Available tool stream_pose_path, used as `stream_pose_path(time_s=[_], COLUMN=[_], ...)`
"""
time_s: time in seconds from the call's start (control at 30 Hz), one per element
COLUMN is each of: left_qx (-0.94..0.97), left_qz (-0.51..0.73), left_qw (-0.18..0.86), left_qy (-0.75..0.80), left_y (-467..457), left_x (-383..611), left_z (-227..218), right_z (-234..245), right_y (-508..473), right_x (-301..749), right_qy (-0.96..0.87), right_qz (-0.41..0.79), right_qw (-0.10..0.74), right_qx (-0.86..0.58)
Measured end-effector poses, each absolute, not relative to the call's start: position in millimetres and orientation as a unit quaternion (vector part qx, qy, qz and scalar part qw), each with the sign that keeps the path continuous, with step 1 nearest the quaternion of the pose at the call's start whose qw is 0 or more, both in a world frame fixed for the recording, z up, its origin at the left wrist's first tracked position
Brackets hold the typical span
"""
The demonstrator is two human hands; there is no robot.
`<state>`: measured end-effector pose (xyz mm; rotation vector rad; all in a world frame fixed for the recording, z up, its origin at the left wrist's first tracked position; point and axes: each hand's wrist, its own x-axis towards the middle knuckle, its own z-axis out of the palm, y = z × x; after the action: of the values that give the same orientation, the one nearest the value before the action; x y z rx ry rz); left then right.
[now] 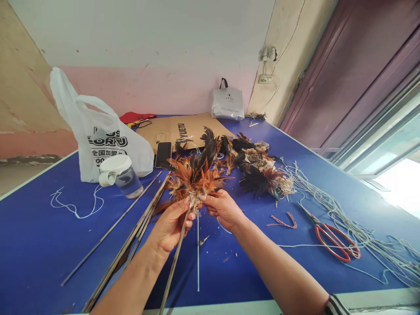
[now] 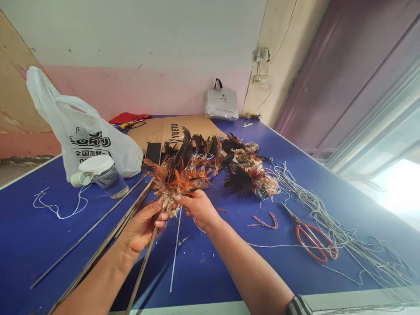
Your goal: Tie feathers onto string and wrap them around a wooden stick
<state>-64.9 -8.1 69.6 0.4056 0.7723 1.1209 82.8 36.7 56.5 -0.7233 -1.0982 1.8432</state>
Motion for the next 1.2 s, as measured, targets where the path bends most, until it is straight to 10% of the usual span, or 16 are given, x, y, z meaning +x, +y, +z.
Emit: stream_pose_path(time_s=[1.2], left_qx=[0.084], left_qz=[0.467], left_qw=[0.823], left_qy=[0.312], left_y=[-6.1], left_x=[-71.4], left_z=[63.0], right_z=[58.9], right_y=[32.7], right_x=[79.2], right_qy=[-0.448], right_qz=[0.732], right_qw=[0.419], right_qx=[-0.297])
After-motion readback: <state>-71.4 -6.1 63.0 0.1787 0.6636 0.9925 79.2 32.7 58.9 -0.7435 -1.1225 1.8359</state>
